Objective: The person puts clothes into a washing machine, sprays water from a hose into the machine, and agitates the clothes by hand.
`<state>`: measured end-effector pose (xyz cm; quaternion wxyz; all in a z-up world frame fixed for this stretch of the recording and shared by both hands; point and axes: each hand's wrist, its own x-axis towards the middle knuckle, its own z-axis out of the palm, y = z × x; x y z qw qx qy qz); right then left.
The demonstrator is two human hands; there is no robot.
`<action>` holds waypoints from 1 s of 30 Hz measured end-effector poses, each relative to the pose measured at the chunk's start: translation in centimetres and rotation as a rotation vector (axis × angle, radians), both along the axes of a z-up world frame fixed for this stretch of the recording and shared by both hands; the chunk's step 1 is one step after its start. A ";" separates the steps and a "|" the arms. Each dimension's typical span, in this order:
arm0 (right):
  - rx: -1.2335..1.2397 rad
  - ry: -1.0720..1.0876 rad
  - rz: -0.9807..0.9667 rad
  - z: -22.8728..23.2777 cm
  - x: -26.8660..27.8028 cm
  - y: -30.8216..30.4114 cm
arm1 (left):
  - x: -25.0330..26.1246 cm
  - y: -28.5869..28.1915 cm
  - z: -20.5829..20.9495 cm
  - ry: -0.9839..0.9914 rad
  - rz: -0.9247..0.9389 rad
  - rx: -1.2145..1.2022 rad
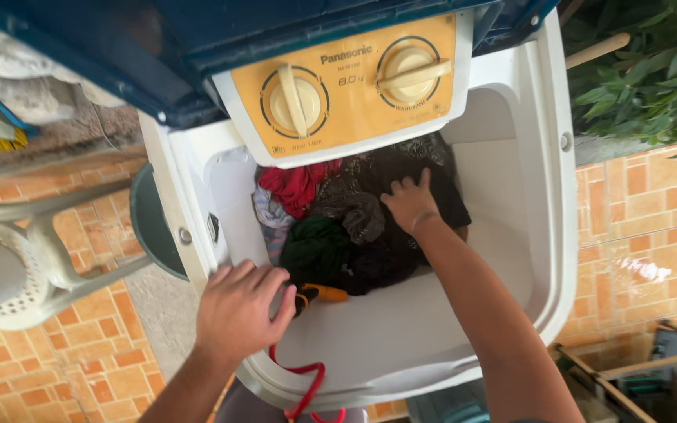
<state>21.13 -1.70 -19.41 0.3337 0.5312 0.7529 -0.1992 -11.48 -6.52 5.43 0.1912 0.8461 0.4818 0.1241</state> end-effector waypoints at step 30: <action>-0.248 -0.067 0.038 -7.8 -14.7 -2.5 | -1.2 -0.6 -0.8 -0.014 0.011 -0.044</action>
